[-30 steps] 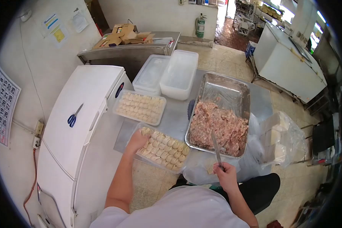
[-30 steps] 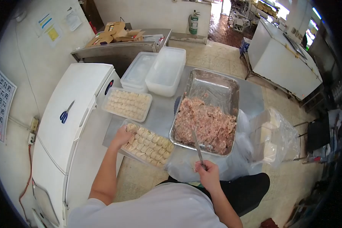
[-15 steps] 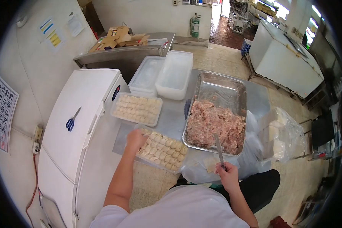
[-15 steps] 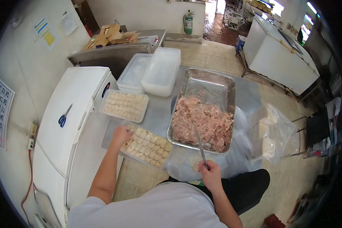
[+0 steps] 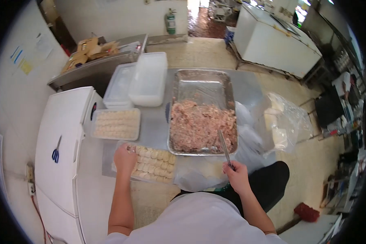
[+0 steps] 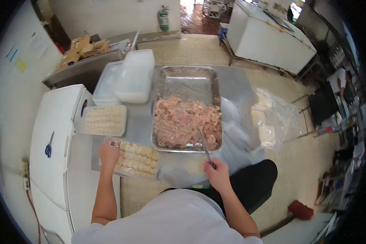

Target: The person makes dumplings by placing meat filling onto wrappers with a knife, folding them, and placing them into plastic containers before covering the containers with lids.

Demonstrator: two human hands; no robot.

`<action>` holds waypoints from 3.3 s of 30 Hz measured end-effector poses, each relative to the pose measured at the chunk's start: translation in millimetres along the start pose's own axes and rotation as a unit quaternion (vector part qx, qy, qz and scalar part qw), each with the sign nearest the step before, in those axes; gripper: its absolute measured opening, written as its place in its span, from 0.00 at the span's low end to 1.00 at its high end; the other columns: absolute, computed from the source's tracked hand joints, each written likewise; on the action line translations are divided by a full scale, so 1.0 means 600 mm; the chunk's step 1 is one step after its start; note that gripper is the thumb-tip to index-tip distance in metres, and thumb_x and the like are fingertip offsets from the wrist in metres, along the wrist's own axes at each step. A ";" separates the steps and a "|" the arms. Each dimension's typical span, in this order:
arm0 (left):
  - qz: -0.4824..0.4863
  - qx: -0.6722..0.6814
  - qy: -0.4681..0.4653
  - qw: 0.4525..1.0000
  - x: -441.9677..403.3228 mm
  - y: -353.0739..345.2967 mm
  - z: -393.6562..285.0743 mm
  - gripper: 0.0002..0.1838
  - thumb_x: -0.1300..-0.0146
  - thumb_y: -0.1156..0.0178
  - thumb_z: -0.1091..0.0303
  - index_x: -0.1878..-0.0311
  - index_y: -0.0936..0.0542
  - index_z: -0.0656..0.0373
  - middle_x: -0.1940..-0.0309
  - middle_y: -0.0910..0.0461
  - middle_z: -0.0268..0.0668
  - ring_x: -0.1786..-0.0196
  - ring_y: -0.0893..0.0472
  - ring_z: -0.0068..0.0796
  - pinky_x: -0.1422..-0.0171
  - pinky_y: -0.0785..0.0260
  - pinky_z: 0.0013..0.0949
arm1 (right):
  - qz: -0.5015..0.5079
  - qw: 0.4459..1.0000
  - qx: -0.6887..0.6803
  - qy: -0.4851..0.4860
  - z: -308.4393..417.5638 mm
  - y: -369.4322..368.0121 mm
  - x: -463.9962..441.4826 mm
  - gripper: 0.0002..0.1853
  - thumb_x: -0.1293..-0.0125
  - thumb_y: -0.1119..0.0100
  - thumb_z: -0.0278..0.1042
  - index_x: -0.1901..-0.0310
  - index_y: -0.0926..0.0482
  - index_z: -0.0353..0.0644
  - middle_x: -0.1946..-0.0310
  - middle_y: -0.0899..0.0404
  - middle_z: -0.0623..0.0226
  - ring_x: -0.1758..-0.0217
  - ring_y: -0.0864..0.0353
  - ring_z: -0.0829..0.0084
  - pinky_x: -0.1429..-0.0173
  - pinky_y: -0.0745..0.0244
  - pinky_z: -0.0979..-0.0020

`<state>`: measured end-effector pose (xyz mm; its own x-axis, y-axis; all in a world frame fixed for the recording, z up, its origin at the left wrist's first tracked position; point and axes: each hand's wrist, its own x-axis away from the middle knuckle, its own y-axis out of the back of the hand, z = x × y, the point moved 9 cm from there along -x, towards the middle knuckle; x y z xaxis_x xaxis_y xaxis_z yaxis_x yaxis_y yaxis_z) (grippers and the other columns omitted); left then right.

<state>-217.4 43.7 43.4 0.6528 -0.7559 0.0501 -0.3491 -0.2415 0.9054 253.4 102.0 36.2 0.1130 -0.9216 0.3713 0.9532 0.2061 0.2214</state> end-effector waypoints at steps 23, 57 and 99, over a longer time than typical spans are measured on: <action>0.337 0.428 -0.211 0.812 0.280 -0.357 -0.355 0.08 0.31 0.40 0.67 0.59 0.18 0.62 0.59 0.17 0.43 0.58 0.17 0.36 0.51 0.23 0.41 | -0.100 0.919 0.357 0.135 0.059 0.129 -0.001 0.13 0.31 0.43 0.28 0.48 0.14 0.41 0.66 0.13 0.60 0.65 0.15 0.59 0.57 0.21 0.59; 0.365 0.820 0.224 0.379 0.174 -0.267 -0.232 0.24 0.22 0.48 0.56 0.35 0.24 0.65 0.38 0.19 0.47 0.34 0.21 0.48 0.23 0.34 0.51 | 0.152 0.737 0.649 0.110 0.036 0.023 -0.139 0.10 0.39 0.42 0.32 0.61 0.11 0.49 0.63 0.11 0.57 0.55 0.11 0.56 0.50 0.17 0.53; 0.240 0.831 0.280 0.415 0.110 -0.273 -0.307 0.26 0.16 0.62 0.51 0.42 0.25 0.65 0.49 0.19 0.46 0.44 0.20 0.45 0.30 0.30 0.52 | -0.028 0.825 0.444 0.350 0.133 -0.086 0.019 0.32 0.44 0.40 0.22 0.36 0.18 0.55 0.66 0.28 0.62 0.62 0.22 0.58 0.62 0.23 0.57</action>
<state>7.0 145.4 -23.9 0.1300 -0.8122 0.5687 -0.2067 -0.5832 -0.7856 183.1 106.9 100.7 0.5063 -0.8379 -0.2040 0.4171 0.0309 0.9083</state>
